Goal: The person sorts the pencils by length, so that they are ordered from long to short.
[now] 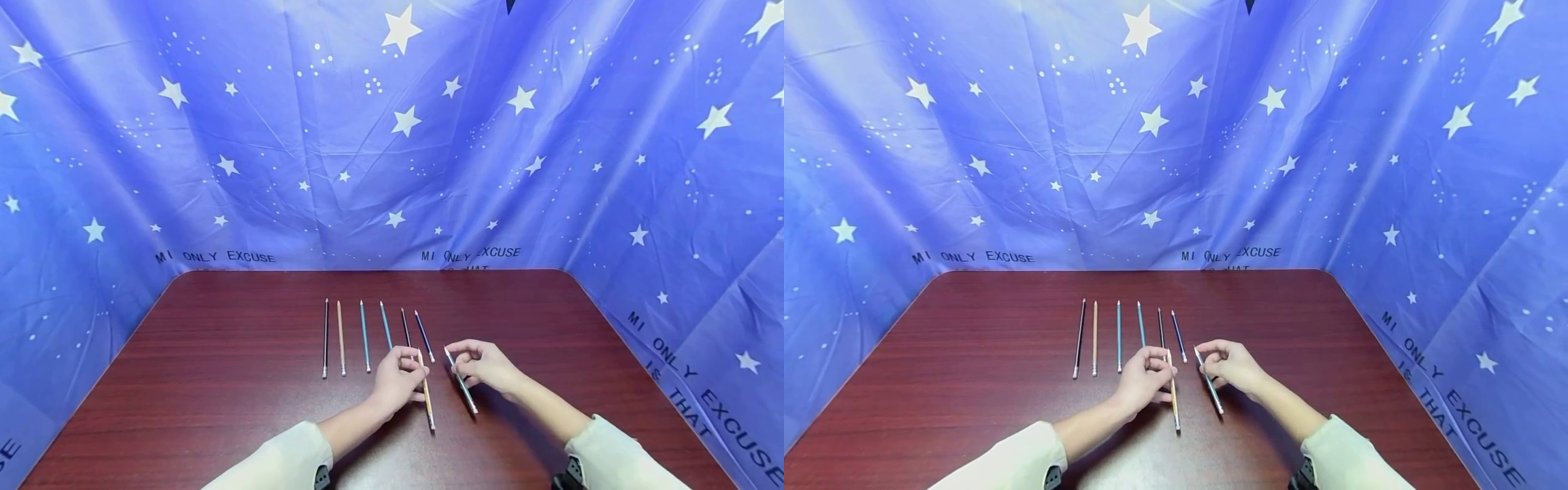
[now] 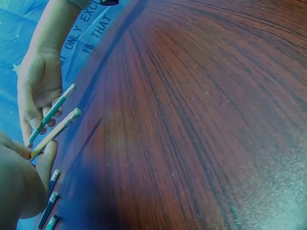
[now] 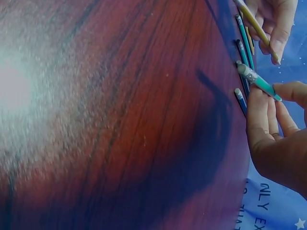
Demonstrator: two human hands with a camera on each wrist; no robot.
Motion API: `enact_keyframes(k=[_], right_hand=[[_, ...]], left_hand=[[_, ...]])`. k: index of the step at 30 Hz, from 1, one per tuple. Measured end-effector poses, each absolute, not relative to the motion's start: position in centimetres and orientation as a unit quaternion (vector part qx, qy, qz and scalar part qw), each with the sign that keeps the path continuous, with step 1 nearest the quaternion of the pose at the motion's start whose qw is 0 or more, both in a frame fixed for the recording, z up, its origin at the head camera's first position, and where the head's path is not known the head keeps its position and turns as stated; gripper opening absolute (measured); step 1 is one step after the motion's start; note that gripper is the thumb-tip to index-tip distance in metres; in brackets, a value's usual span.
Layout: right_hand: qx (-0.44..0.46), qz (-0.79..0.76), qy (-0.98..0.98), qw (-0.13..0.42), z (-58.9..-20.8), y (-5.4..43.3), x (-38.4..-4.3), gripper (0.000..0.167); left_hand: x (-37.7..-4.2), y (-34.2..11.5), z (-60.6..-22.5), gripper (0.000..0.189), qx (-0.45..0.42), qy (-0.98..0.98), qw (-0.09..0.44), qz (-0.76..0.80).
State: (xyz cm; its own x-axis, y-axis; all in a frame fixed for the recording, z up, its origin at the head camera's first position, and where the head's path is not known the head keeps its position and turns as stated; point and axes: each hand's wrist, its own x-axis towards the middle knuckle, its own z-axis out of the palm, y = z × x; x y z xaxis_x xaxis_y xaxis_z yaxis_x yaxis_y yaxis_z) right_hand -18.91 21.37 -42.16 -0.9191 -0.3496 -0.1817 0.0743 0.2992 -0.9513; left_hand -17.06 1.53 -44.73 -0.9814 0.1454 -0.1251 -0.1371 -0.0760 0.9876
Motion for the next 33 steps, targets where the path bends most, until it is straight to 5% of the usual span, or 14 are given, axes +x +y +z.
enact_keyframes(k=[33], right_hand=[[-0.067,-0.613,0.771,0.16,-42.1,20.9,-19.9,0.05]], left_hand=[[-18.4,2.1,-44.0,0.039,-0.003,0.651,0.069,0.756]])
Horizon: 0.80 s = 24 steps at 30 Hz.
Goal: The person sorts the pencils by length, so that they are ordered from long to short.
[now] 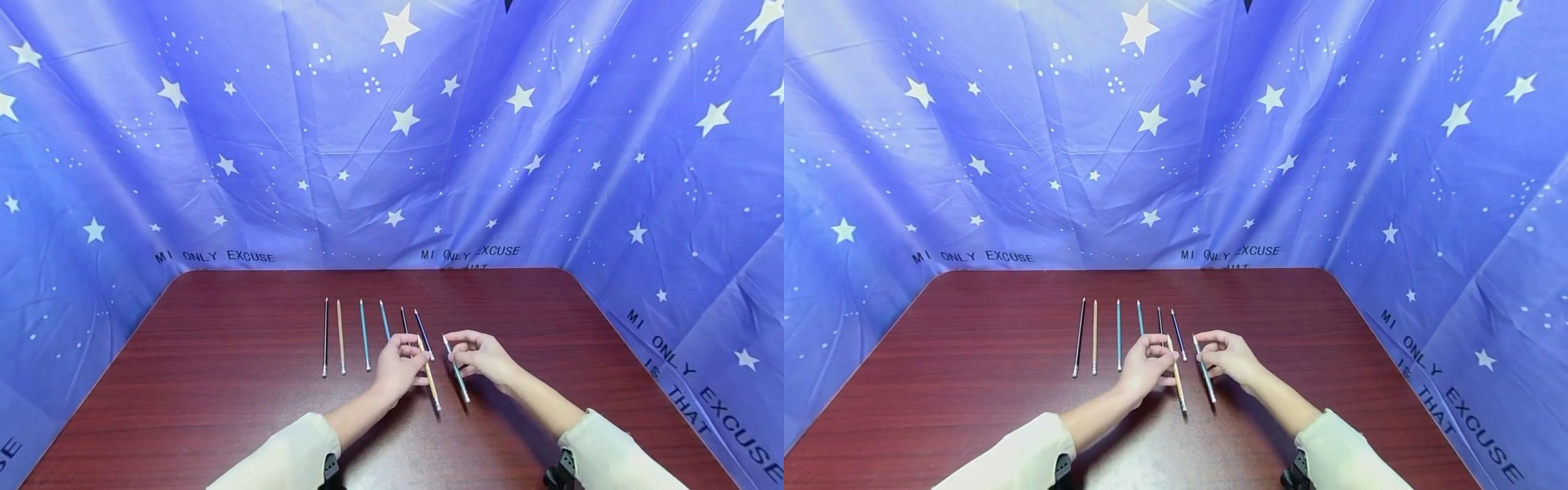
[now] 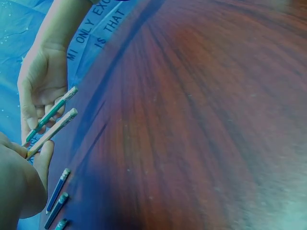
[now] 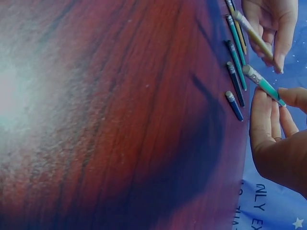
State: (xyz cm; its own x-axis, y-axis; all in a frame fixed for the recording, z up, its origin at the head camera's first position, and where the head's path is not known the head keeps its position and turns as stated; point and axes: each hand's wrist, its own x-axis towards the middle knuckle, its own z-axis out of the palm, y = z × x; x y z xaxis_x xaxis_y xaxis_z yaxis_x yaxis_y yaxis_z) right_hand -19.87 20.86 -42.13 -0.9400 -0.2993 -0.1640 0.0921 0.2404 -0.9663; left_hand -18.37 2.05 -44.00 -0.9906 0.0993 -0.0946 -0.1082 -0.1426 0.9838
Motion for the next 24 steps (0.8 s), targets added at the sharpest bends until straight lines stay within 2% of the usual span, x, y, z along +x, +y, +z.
enact_keyframes(k=[24], right_hand=[[-0.04,-0.624,0.771,0.123,-40.3,22.8,-20.7,0.052]], left_hand=[[-22.9,5.7,-43.5,0.033,-0.01,0.695,0.048,0.717]])
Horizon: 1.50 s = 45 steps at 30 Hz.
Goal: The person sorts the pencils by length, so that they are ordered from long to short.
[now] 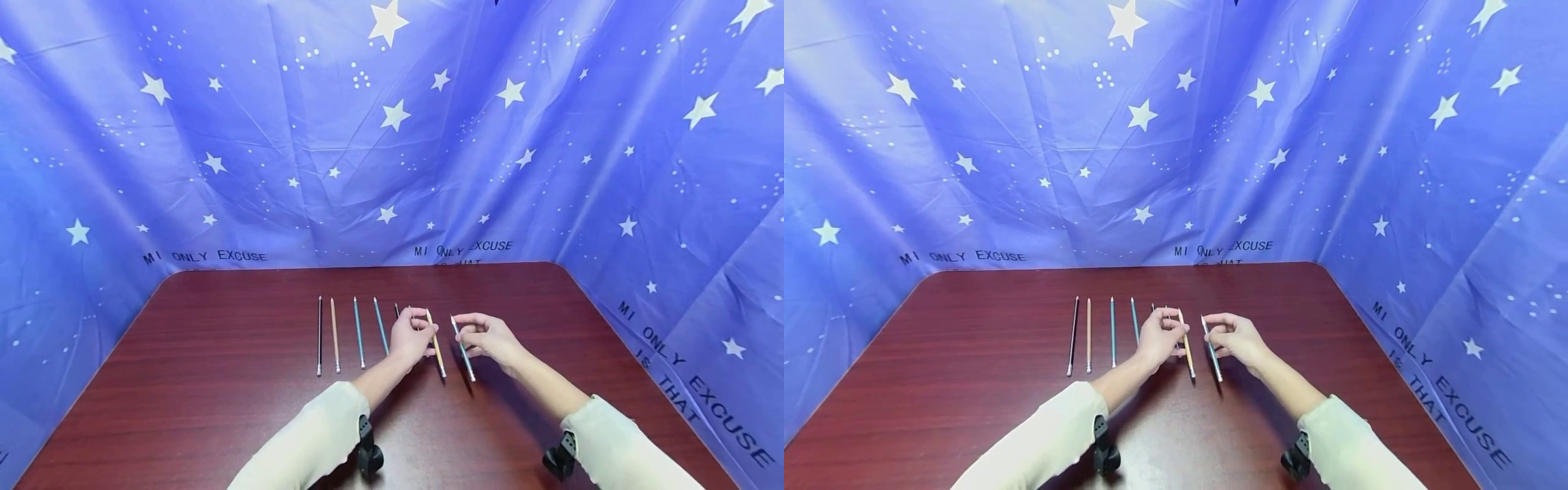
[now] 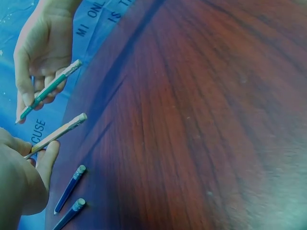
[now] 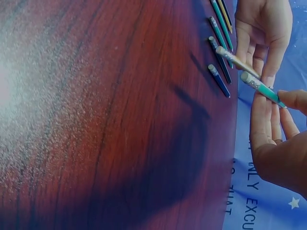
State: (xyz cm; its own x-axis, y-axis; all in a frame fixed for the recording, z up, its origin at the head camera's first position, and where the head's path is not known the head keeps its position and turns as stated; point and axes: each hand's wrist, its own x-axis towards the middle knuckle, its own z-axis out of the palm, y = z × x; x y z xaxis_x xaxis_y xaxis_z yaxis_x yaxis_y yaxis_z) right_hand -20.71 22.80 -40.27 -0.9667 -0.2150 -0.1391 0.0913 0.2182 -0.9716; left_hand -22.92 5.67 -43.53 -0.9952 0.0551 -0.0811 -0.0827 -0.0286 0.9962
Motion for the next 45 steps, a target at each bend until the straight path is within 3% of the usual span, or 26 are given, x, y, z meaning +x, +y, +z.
enact_keyframes(k=[24,45], right_hand=[[-0.03,-0.633,0.764,0.119,-40.3,23.5,-21.3,0.05],[-0.024,-0.634,0.764,0.118,-40.5,23.6,-21.8,0.051]], left_hand=[[-26.5,7.4,-44.7,0.03,-0.023,0.755,-0.006,0.655],[-27.5,7.5,-44.4,0.03,-0.057,0.771,0.013,0.634]])
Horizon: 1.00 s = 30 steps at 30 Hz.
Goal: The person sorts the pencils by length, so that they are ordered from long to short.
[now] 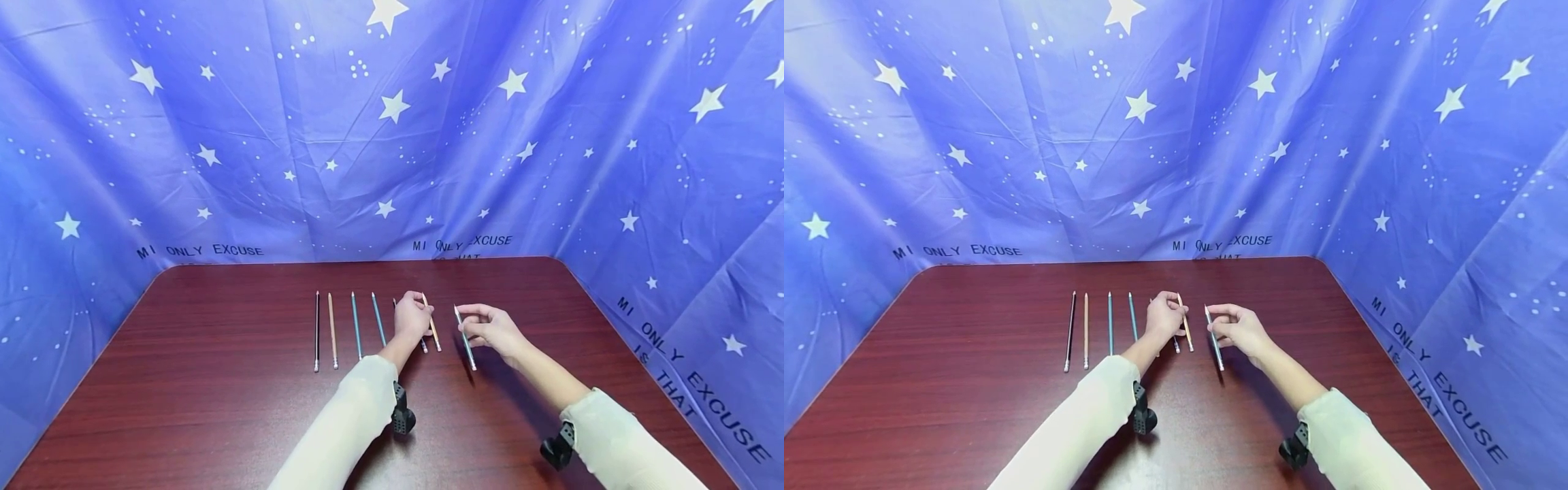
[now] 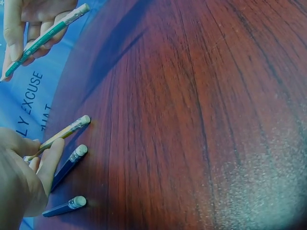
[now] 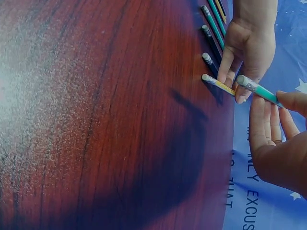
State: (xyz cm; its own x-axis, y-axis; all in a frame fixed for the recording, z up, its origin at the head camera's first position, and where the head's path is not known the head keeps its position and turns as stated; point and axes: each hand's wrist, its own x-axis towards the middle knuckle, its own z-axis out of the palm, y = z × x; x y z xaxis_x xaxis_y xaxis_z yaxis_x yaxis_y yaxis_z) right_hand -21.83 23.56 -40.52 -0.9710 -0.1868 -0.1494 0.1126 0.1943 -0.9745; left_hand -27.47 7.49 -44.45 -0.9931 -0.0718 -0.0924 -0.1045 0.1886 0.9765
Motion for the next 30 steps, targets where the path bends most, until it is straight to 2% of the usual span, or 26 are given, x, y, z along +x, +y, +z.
enact_keyframes(k=[30], right_hand=[[-0.021,-0.642,0.758,0.11,-40.9,23.8,-22.0,0.052]], left_hand=[[-28.0,8.8,-44.9,0.025,-0.036,0.824,0.021,0.565]])
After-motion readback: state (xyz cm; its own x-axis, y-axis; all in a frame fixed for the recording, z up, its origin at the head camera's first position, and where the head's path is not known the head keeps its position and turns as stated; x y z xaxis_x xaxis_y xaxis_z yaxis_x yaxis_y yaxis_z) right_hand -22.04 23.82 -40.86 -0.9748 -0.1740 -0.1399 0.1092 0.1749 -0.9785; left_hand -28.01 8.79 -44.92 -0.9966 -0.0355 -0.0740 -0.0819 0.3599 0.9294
